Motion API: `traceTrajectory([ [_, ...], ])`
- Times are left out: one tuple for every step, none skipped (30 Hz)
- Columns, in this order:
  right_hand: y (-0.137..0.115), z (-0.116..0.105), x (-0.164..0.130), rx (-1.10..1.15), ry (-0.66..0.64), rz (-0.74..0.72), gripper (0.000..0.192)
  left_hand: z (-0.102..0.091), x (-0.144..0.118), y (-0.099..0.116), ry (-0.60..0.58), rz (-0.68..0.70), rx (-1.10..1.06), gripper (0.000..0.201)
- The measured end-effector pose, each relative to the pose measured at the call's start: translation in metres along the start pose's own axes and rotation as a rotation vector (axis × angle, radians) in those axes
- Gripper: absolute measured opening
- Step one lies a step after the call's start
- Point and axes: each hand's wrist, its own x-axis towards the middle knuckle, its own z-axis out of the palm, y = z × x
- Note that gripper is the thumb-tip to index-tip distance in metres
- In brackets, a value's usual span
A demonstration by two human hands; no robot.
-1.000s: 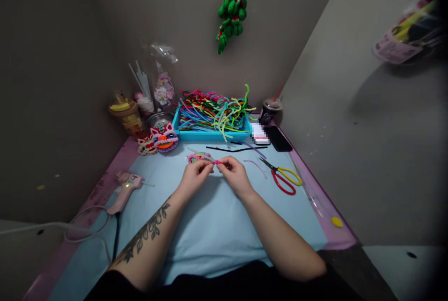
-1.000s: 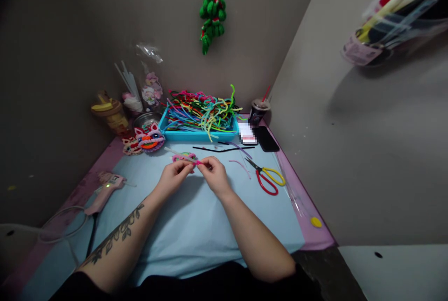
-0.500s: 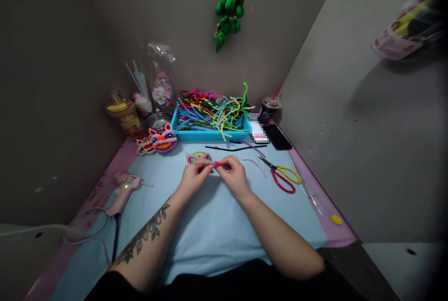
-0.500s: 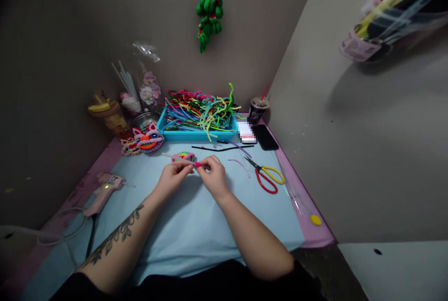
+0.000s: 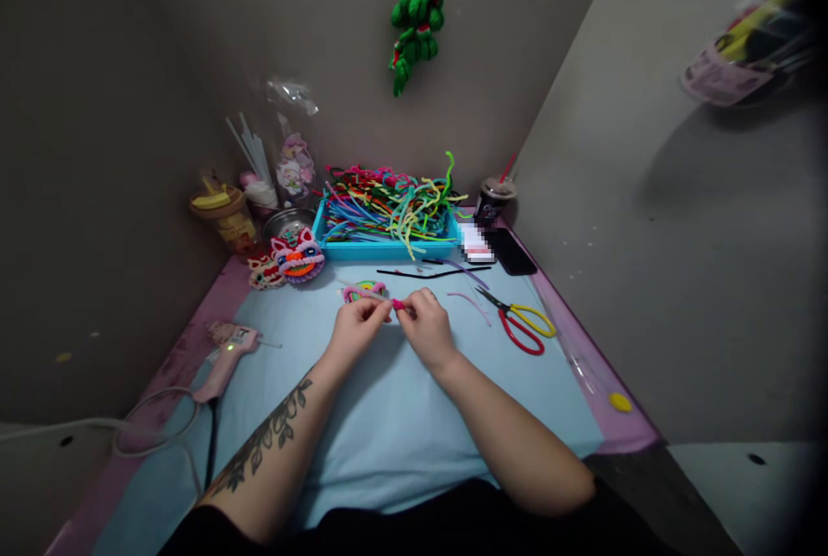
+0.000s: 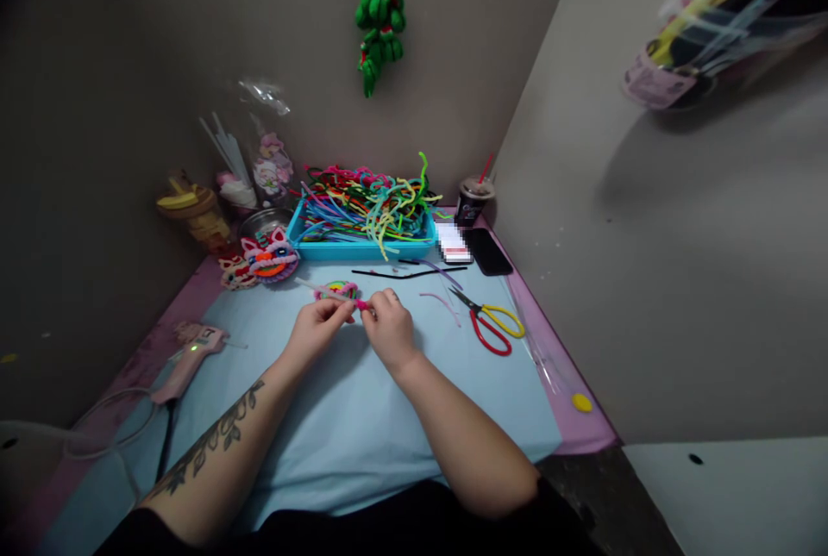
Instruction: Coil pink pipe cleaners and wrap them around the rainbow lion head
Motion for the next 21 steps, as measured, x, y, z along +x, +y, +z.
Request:
traceTrajectory([
  [0.0, 0.001, -0.001, -0.044, 0.002, -0.011, 0.012, 0.0, 0.0, 0.001, 0.009, -0.016, 0.021, 0.032],
  [0.0, 0.001, -0.002, -0.089, 0.005, -0.023, 0.012, 0.0, 0.0, 0.002, 0.016, -0.033, 0.04, 0.035],
  [0.0, 0.002, -0.003, -0.132, 0.008, -0.038, 0.012, -0.001, 0.0, 0.002, 0.022, -0.047, 0.052, 0.036],
  [0.0, 0.002, -0.004, -0.17, 0.01, -0.052, 0.012, 0.0, 0.0, 0.003, 0.025, -0.056, 0.054, 0.037],
  [0.0, 0.002, -0.005, -0.199, 0.01, -0.067, 0.012, 0.0, 0.0, 0.003, 0.029, -0.06, 0.051, 0.037],
  [0.0, 0.003, -0.005, -0.217, 0.007, -0.079, 0.013, 0.0, 0.0, 0.002, 0.033, -0.062, 0.044, 0.037],
  [-0.001, 0.003, -0.006, -0.223, 0.005, -0.087, 0.013, 0.001, 0.0, 0.002, 0.036, -0.062, 0.04, 0.037],
  [-0.001, 0.003, -0.006, -0.216, 0.002, -0.086, 0.013, 0.001, 0.0, 0.002, 0.04, -0.063, 0.038, 0.036],
  [-0.002, 0.002, -0.006, -0.193, -0.002, -0.075, 0.013, 0.002, 0.0, 0.001, 0.044, -0.066, 0.042, 0.036],
  [-0.003, 0.002, -0.005, -0.152, -0.009, -0.06, 0.013, 0.002, 0.0, 0.001, 0.047, -0.068, 0.046, 0.035],
  [-0.004, 0.001, -0.004, -0.088, -0.023, -0.041, 0.013, 0.002, 0.0, 0.001, 0.047, -0.066, 0.045, 0.034],
  [-0.005, 0.0, -0.003, -0.005, -0.046, -0.015, 0.01, 0.001, 0.0, 0.001, 0.045, -0.055, 0.037, 0.032],
  [-0.005, -0.001, -0.002, 0.095, -0.076, 0.016, 0.007, 0.0, 0.0, 0.001, 0.041, -0.036, 0.028, 0.031],
  [-0.005, -0.003, 0.0, 0.207, -0.119, 0.053, 0.009, -0.001, -0.001, 0.0, 0.035, -0.011, 0.023, 0.029],
  [-0.005, -0.004, 0.002, 0.328, -0.175, 0.093, 0.017, -0.003, 0.0, 0.0, 0.028, 0.016, 0.026, 0.027],
  [-0.004, -0.004, 0.003, 0.45, -0.237, 0.135, 0.025, -0.004, 0.0, 0.0, 0.022, 0.042, 0.037, 0.026],
  [-0.003, -0.005, 0.005, 0.563, -0.302, 0.184, 0.029, -0.006, 0.0, 0.0, 0.018, 0.064, 0.054, 0.025],
  [-0.002, -0.006, 0.006, 0.659, -0.367, 0.237, 0.029, -0.008, 0.001, 0.0, 0.009, 0.081, 0.07, 0.025],
  [0.0, -0.007, 0.007, 0.735, -0.426, 0.297, 0.028, -0.01, 0.001, 0.0, -0.007, 0.1, 0.078, 0.025],
  [0.002, -0.008, 0.008, 0.793, -0.48, 0.362, 0.03, -0.012, 0.001, 0.0, -0.034, 0.121, 0.074, 0.025],
  [0.004, -0.009, 0.009, 0.84, -0.529, 0.428, 0.034, -0.013, 0.001, 0.001, -0.076, 0.143, 0.058, 0.025],
])
